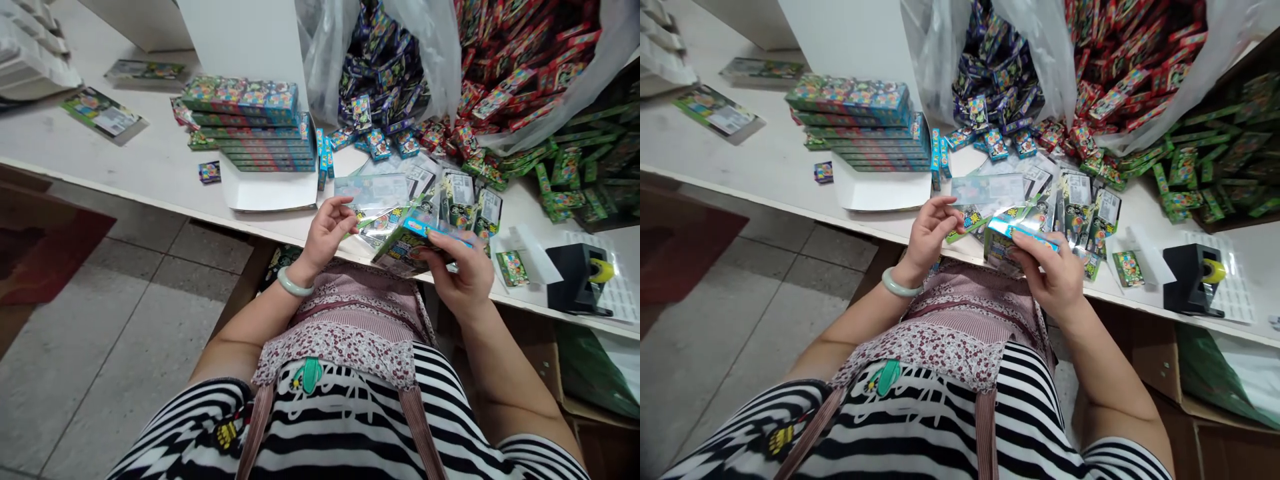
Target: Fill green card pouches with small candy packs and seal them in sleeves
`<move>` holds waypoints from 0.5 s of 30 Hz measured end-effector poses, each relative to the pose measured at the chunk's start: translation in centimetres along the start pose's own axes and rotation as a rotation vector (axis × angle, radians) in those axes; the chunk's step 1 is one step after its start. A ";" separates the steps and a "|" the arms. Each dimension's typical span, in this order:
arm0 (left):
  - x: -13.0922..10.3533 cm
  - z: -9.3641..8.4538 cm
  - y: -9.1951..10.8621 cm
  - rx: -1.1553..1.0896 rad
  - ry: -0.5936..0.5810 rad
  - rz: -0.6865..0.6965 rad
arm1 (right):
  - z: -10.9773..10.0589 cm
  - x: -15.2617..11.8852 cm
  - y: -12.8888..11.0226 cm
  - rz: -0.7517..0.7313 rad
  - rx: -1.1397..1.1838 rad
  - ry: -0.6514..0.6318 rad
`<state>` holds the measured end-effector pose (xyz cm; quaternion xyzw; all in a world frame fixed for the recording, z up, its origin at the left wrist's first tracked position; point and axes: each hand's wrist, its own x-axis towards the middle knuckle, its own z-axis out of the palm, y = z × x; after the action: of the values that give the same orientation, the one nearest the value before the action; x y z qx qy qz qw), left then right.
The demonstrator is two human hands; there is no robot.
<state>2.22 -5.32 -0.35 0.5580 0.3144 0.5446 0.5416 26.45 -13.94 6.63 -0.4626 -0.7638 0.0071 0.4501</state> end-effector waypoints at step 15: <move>-0.8 4.5 1.8 0.052 -0.366 0.035 | 1.1 0.0 0.6 0.309 0.210 -0.074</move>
<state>5.86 -7.66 1.90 0.6670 0.2151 0.4349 0.5655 26.06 -13.13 5.75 -0.5243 -0.6948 0.1728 0.4609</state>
